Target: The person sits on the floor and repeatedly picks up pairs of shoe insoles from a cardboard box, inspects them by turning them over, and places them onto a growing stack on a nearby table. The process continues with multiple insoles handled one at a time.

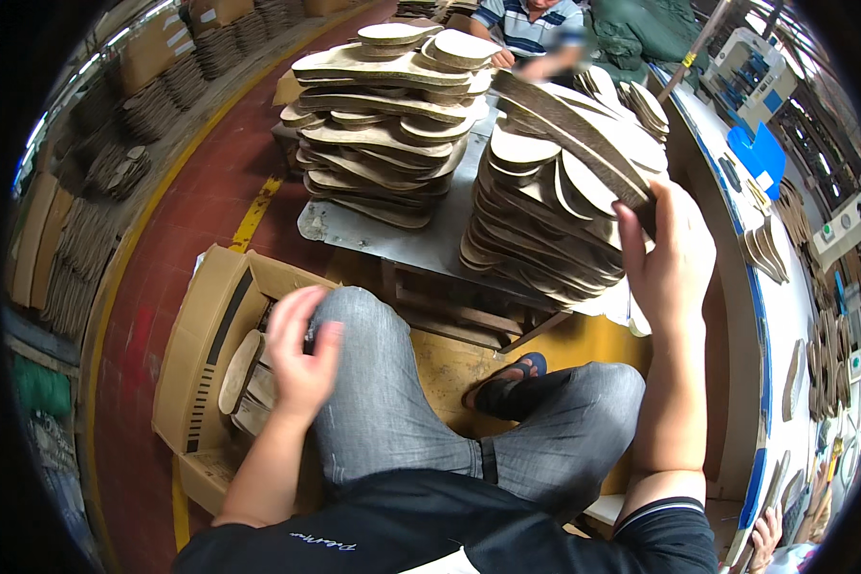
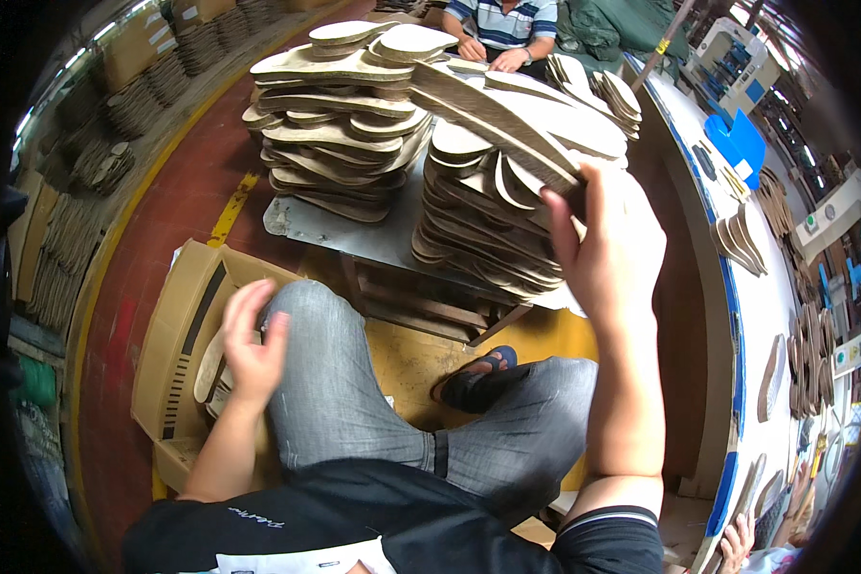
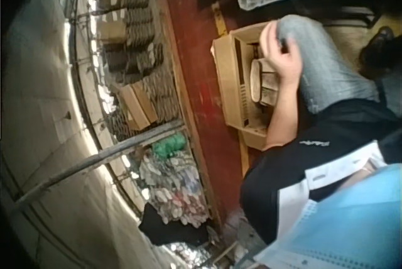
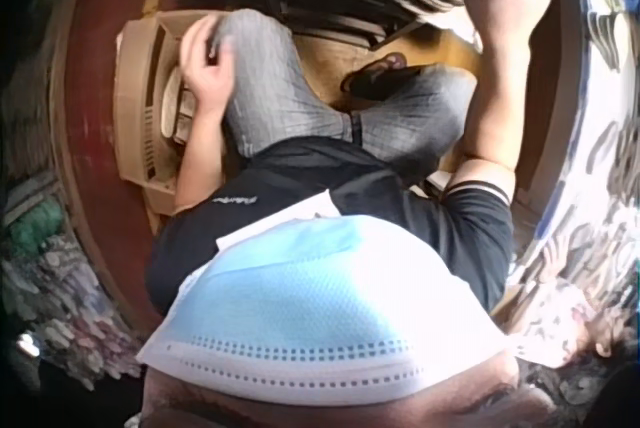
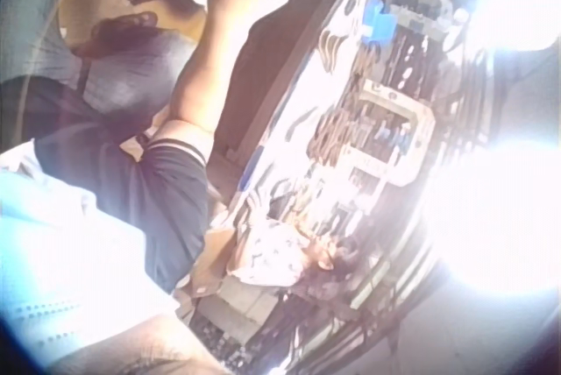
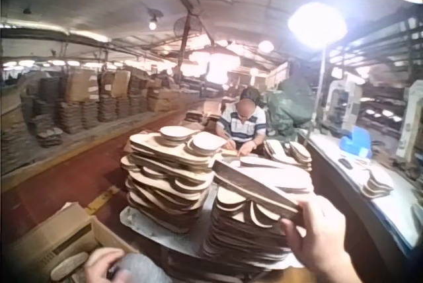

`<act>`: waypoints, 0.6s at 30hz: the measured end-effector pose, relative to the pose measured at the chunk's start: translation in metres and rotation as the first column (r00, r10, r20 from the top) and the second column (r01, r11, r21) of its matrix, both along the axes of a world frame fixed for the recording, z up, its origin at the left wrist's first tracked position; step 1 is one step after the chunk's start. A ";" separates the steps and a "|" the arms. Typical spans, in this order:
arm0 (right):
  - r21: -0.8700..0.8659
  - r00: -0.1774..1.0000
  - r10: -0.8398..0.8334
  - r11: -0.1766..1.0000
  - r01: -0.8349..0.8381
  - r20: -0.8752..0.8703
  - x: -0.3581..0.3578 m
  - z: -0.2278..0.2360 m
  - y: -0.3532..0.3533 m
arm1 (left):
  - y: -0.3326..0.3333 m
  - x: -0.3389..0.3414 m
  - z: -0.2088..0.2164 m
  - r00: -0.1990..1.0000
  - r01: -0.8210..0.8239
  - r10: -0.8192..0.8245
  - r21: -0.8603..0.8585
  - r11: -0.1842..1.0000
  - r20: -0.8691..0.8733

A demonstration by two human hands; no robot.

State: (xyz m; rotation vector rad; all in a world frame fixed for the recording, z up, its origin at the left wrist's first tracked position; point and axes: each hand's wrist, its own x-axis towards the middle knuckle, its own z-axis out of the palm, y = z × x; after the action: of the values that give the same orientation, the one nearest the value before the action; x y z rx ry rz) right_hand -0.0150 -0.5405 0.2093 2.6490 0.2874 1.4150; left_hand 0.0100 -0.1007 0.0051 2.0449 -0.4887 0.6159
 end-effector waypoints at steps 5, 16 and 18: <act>0.268 0.943 0.263 0.941 -0.205 -0.202 -0.043 -0.011 0.113 | -0.127 -0.022 0.077 0.646 0.576 -0.759 -0.702 0.418 0.078; 0.908 0.609 0.675 0.339 0.246 -0.417 -0.069 -0.109 0.118 | -0.124 -0.027 0.031 0.196 0.074 -0.963 -0.976 0.202 -0.185; 0.948 0.655 0.686 0.212 0.236 -0.316 -0.072 -0.127 0.104 | -0.112 -0.027 0.020 0.115 -0.002 -0.975 -0.981 0.192 -0.191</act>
State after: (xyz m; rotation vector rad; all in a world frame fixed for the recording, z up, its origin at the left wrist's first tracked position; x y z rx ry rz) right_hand -0.0866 -0.4369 0.0825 4.4160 -0.2773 0.2882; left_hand -0.0165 -0.2127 0.0250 0.6390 -0.2317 -0.7998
